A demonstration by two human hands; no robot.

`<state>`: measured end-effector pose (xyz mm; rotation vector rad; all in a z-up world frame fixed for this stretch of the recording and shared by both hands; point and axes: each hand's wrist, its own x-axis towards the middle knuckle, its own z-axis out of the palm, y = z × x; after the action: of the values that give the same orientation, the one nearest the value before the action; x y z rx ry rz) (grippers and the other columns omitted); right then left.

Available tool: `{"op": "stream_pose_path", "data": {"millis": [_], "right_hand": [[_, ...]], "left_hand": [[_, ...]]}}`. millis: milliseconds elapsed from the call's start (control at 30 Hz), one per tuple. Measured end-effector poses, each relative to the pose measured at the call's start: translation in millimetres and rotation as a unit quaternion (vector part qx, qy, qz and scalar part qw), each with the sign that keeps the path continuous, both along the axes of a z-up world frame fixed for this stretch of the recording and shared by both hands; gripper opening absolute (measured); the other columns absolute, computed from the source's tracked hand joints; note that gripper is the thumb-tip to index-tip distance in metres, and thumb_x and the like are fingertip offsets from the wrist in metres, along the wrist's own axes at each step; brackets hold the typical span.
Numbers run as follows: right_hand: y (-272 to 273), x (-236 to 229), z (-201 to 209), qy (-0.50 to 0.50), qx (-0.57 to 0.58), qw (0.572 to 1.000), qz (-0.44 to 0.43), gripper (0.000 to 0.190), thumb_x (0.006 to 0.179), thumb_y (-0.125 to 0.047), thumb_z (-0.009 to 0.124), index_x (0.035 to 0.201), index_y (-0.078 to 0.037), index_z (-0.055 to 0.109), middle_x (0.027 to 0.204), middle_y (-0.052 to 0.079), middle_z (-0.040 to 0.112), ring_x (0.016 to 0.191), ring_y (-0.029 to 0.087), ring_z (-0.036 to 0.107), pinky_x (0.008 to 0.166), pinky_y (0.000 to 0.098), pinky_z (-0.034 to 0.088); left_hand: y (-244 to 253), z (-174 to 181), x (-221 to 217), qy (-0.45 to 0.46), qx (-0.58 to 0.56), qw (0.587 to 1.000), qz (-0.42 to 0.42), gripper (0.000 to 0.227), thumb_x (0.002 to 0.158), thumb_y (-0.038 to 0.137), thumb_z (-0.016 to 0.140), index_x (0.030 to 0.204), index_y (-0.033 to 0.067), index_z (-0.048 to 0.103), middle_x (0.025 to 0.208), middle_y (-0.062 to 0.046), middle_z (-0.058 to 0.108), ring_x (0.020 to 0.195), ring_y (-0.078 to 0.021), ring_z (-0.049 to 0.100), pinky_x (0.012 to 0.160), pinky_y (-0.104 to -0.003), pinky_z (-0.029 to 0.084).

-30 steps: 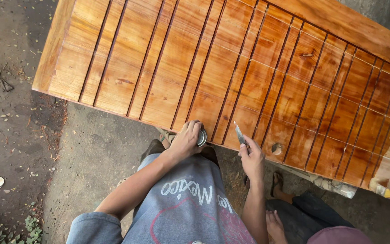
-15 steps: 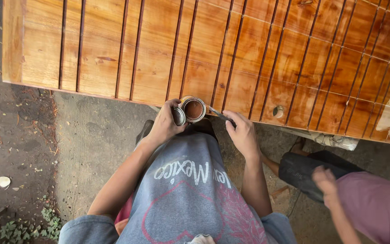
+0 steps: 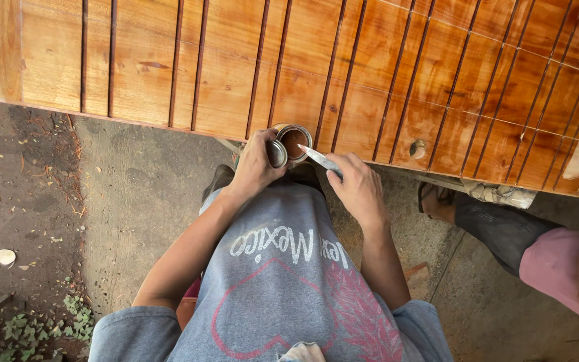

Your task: The person applies wood stain to a slatted wooden surface using a small brush and a can of stain. They repeatedly dip the brush into the can and spread the stain along the slats and grooves. A second person is visible nearby also applying stain to the same surface.

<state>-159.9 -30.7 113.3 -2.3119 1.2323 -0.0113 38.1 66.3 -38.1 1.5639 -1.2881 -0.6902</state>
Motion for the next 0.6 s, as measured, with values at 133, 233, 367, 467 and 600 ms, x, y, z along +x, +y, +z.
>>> {"op": "stream_pose_path", "data": {"millis": [133, 233, 367, 467, 600], "right_hand": [[3.6, -2.6, -0.5, 0.028, 0.006, 0.999, -0.016, 0.032, 0.089, -0.016, 0.072, 0.121, -0.01, 0.071, 0.108, 0.012, 0.07, 0.094, 0.035, 0.07, 0.08, 0.0462, 0.056], [3.9, -4.1, -4.6, 0.034, -0.007, 0.999, -0.016, 0.03, 0.089, -0.016, 0.072, 0.119, -0.01, 0.071, 0.11, 0.011, 0.071, 0.092, 0.034, 0.071, 0.079, 0.0464, 0.056], [4.7, -5.6, -12.7, 0.032, -0.021, 0.999, -0.011, 0.029, 0.087, -0.015, 0.073, 0.116, -0.01, 0.07, 0.113, 0.01, 0.071, 0.092, 0.035, 0.071, 0.078, 0.0477, 0.056], [4.0, -3.8, -18.0, 0.044, -0.011, 0.999, -0.02, 0.029, 0.087, -0.014, 0.073, 0.116, -0.01, 0.07, 0.112, 0.01, 0.071, 0.093, 0.036, 0.071, 0.078, 0.049, 0.055], [2.9, -2.5, -22.4, 0.05, 0.014, 0.998, -0.027, 0.03, 0.089, -0.014, 0.073, 0.119, -0.01, 0.07, 0.109, 0.013, 0.07, 0.092, 0.036, 0.071, 0.078, 0.0483, 0.055]], "left_hand": [[-3.5, 13.1, -5.0, -0.012, -0.028, 0.999, -0.011, 0.07, 0.072, 0.006, 0.089, 0.126, 0.0022, 0.044, 0.133, -0.021, 0.058, 0.12, -0.0406, 0.058, 0.1, -0.046, 0.05], [-8.3, 17.4, -8.6, -0.018, -0.047, 0.998, -0.03, 0.072, 0.07, 0.004, 0.087, 0.126, 0.0009, 0.043, 0.132, -0.021, 0.058, 0.12, -0.0412, 0.057, 0.101, -0.047, 0.049], [-11.0, 19.6, -13.9, -0.048, -0.059, 0.996, -0.051, 0.068, 0.07, 0.003, 0.086, 0.124, 0.0026, 0.044, 0.132, -0.019, 0.058, 0.121, -0.0408, 0.057, 0.1, -0.046, 0.05], [-11.7, 22.4, -15.8, -0.058, -0.053, 0.995, -0.066, 0.067, 0.071, 0.003, 0.086, 0.124, 0.0026, 0.045, 0.132, -0.018, 0.058, 0.12, -0.0405, 0.057, 0.1, -0.046, 0.051], [-13.4, 24.6, -15.5, -0.067, -0.06, 0.993, -0.081, 0.066, 0.072, 0.002, 0.086, 0.125, 0.0024, 0.045, 0.133, -0.018, 0.057, 0.121, -0.0406, 0.057, 0.101, -0.047, 0.05]]}}
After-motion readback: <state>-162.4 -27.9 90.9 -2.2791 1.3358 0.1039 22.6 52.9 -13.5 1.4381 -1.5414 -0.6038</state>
